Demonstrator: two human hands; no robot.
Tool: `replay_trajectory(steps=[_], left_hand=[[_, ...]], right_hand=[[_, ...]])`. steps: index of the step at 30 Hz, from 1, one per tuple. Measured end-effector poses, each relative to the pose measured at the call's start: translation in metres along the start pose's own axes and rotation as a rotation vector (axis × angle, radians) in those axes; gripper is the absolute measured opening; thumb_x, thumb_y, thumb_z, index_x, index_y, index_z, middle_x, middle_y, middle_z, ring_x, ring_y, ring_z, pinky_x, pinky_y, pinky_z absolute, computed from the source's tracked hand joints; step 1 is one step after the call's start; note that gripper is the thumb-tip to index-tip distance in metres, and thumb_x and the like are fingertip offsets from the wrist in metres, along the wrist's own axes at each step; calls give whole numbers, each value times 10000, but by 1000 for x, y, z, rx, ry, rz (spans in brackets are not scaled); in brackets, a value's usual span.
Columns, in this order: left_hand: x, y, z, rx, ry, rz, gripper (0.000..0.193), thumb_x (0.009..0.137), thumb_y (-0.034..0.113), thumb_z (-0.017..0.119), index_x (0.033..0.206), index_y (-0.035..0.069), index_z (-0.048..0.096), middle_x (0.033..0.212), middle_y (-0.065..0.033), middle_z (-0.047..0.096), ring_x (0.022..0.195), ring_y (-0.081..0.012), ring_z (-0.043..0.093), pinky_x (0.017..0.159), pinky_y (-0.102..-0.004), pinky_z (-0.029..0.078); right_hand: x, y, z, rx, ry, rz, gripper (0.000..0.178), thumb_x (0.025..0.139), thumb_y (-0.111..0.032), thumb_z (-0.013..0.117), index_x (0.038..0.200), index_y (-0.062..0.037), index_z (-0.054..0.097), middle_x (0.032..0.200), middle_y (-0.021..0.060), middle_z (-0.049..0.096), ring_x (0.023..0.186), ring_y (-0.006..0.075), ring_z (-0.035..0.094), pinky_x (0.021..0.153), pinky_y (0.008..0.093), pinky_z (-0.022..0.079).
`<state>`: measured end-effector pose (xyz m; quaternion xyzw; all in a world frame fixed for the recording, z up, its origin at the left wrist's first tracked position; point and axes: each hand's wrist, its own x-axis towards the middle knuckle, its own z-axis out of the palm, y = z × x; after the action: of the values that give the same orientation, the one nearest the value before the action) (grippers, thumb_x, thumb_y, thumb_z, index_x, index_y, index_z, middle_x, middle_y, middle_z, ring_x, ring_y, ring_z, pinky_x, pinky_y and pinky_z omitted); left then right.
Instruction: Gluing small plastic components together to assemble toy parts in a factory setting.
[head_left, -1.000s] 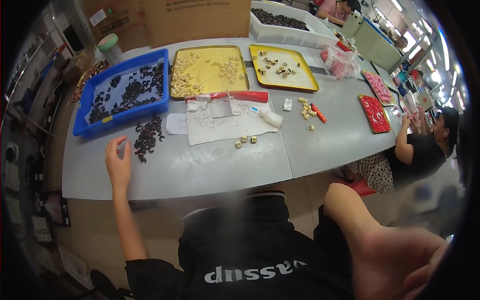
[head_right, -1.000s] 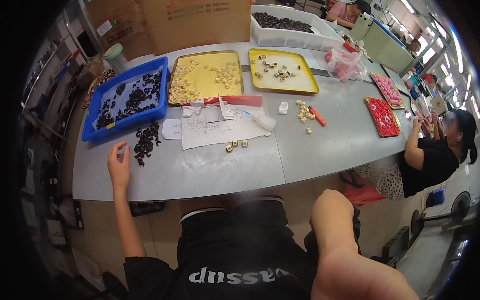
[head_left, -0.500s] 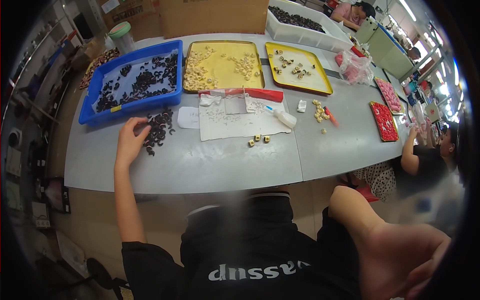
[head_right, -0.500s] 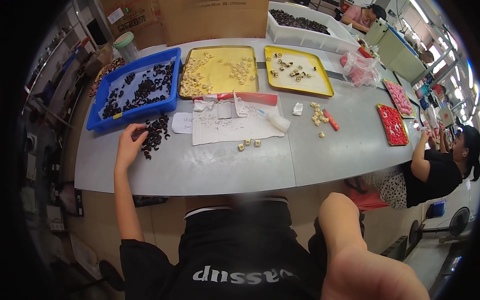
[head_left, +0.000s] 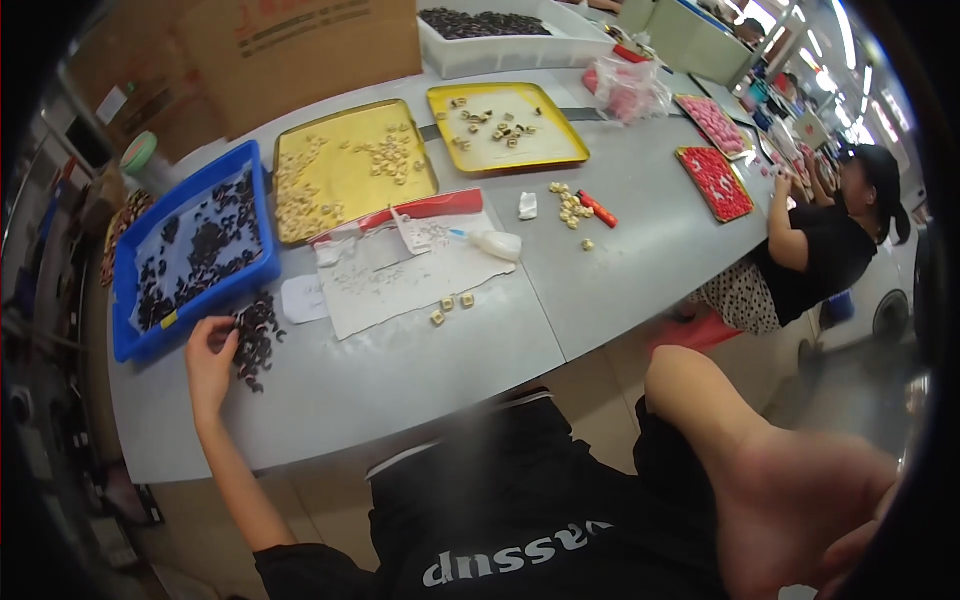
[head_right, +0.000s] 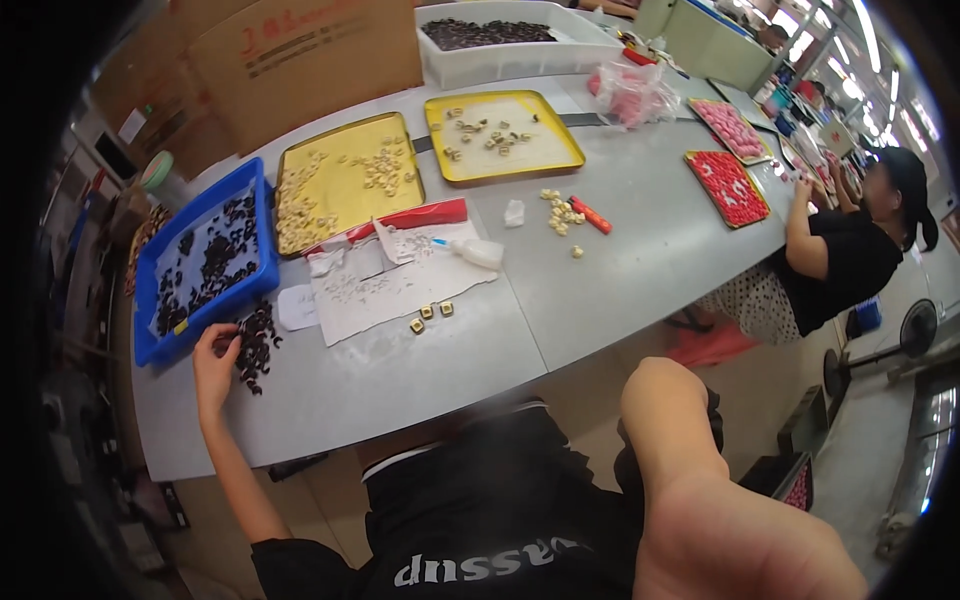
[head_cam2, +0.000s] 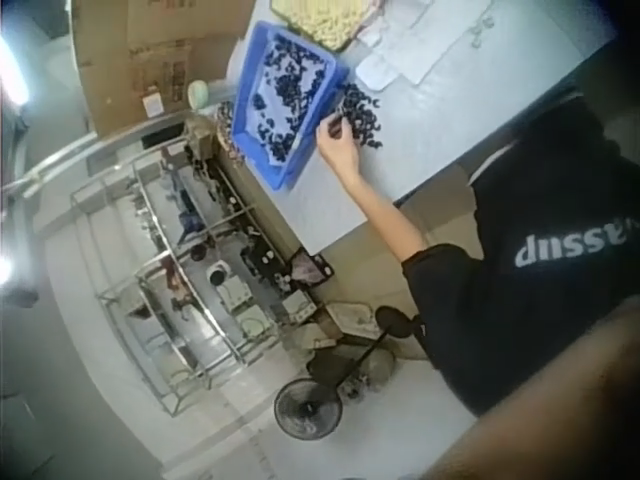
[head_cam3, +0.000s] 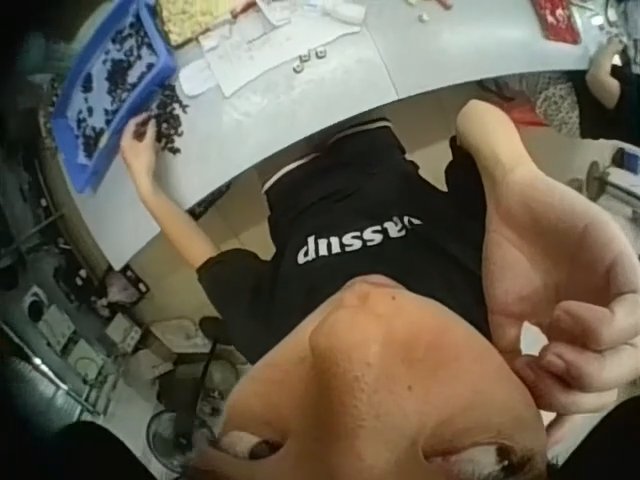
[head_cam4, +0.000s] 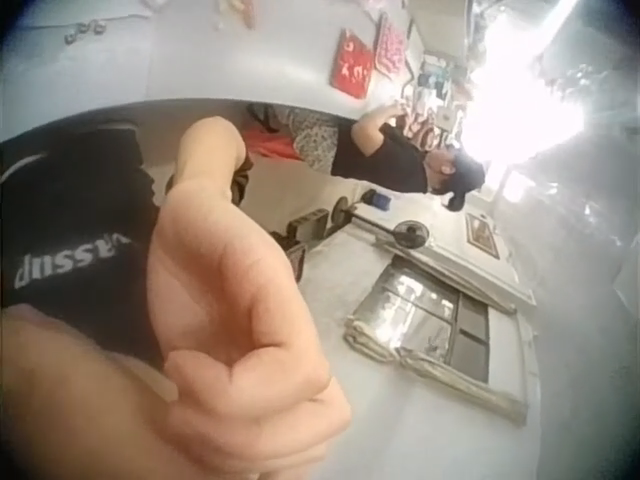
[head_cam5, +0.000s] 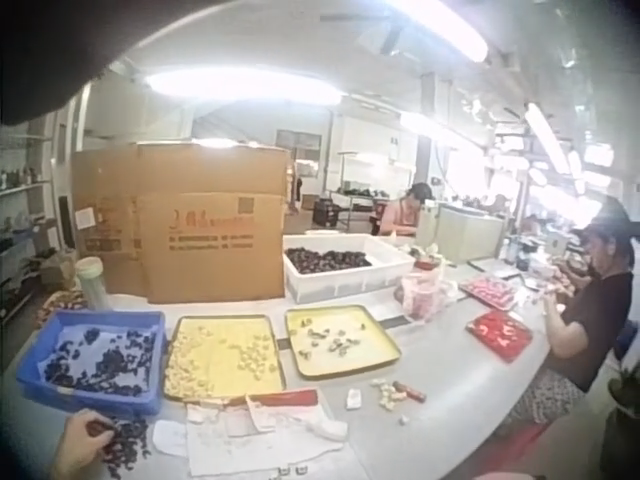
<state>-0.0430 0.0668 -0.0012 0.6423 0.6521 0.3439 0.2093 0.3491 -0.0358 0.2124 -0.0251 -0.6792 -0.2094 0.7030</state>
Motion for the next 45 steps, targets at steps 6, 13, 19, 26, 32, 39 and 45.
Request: replay_trajectory(steps=[6,13,19,26,32,39,45], left_hand=[[7,1,-5,-9,-23,-75,111,744,-14,588,855,-24,592,821,-56,565,724,-134,570,661,-231,445],[7,10,2,-73,-32,-74,120,702,-41,625,817,-33,593,839,-72,552,707,-155,581,670,-242,469],[6,24,6,15,-11,-125,95,715,-46,614,804,-42,581,806,-80,541,671,-166,574,629,-246,465],[3,22,6,-39,67,-150,83,730,-23,615,801,-40,575,805,-55,563,675,-110,556,632,-220,448],[5,24,6,69,153,-127,184,718,-26,593,900,-16,573,876,-85,572,786,-166,566,664,-258,455],[4,19,-1,116,41,-99,185,737,-18,594,921,-14,570,885,-69,563,811,-139,550,667,-239,463],[6,20,11,131,116,-177,155,716,3,643,845,-32,565,830,-73,569,719,-141,574,653,-242,471]], right_hand=[[-7,19,6,-27,-17,27,121,825,-100,501,726,-45,459,686,27,449,682,113,470,571,205,379],[-87,56,0,269,-224,354,248,617,-6,590,848,-34,504,730,52,507,605,145,457,566,231,351],[-179,89,8,-40,-1050,846,384,668,-27,634,1023,-31,489,1003,152,506,905,297,494,787,360,399],[-207,99,-6,-149,-1236,1040,403,689,-68,648,1055,-27,483,1126,145,470,1075,314,432,920,366,347],[-226,103,-10,-148,-1178,1149,394,697,-53,637,1057,-14,483,1084,136,490,1027,290,476,902,331,366],[-231,101,-14,-144,-1114,1133,334,703,-11,617,1017,4,504,1006,131,527,960,280,511,858,315,389],[-237,103,-17,-115,-1024,1176,324,694,9,617,1003,8,518,956,118,546,896,244,541,819,294,409]])
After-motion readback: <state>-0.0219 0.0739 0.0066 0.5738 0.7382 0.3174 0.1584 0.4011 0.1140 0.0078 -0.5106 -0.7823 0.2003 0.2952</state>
